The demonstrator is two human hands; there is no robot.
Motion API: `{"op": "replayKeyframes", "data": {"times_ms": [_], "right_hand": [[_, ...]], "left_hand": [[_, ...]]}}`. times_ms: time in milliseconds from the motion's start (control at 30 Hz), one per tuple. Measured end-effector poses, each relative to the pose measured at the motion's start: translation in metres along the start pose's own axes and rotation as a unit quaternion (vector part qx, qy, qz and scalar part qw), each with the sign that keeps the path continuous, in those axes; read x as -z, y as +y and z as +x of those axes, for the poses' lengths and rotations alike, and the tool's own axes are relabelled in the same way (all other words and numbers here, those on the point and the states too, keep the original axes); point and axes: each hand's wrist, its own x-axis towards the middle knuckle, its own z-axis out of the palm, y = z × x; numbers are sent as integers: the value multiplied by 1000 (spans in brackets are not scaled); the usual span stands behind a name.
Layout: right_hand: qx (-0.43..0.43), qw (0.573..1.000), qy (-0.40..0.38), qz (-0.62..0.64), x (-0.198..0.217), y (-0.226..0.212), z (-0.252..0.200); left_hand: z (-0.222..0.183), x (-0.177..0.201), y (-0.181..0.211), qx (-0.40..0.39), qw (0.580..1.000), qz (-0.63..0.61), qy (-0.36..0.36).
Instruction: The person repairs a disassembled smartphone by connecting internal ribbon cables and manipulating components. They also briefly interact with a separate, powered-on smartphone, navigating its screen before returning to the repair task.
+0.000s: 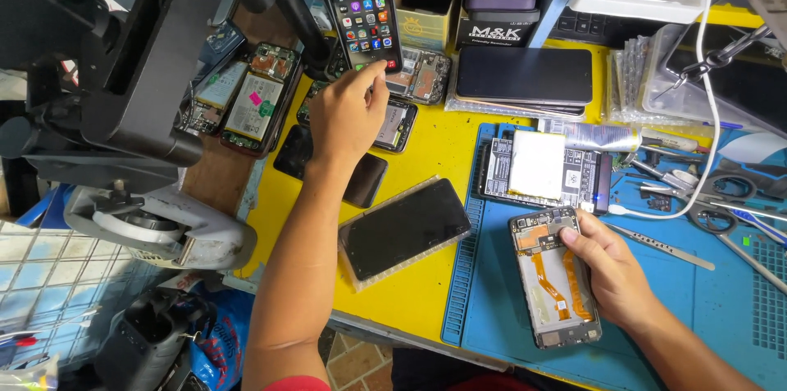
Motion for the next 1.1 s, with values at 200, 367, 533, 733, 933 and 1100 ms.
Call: {"op": "replayKeyframes", "data": {"times_ms": [200,367,533,733,933,1100], "right_hand": [[12,1000,-2,8,-3,-1,-1],[2,1000,-1,16,-3,-2,-2],[3,1000,-3,17,-2,-2,-2],[7,1000,-13,16,1,3,0],[15,1000,-2,-8,-1,0,0],[-2,1000,9,10,-5,-3,-1]], "left_hand": [[-2,-18,-14,-9,998,56,-8],[2,-23,-11,0,999,38,-14],[0,-13,-10,-23,999,31,12],[0,2,-7,8,1000,-10,3],[-1,12,-18,77,997,-24,16],[-4,17,-31,96,990,-44,95]]}}
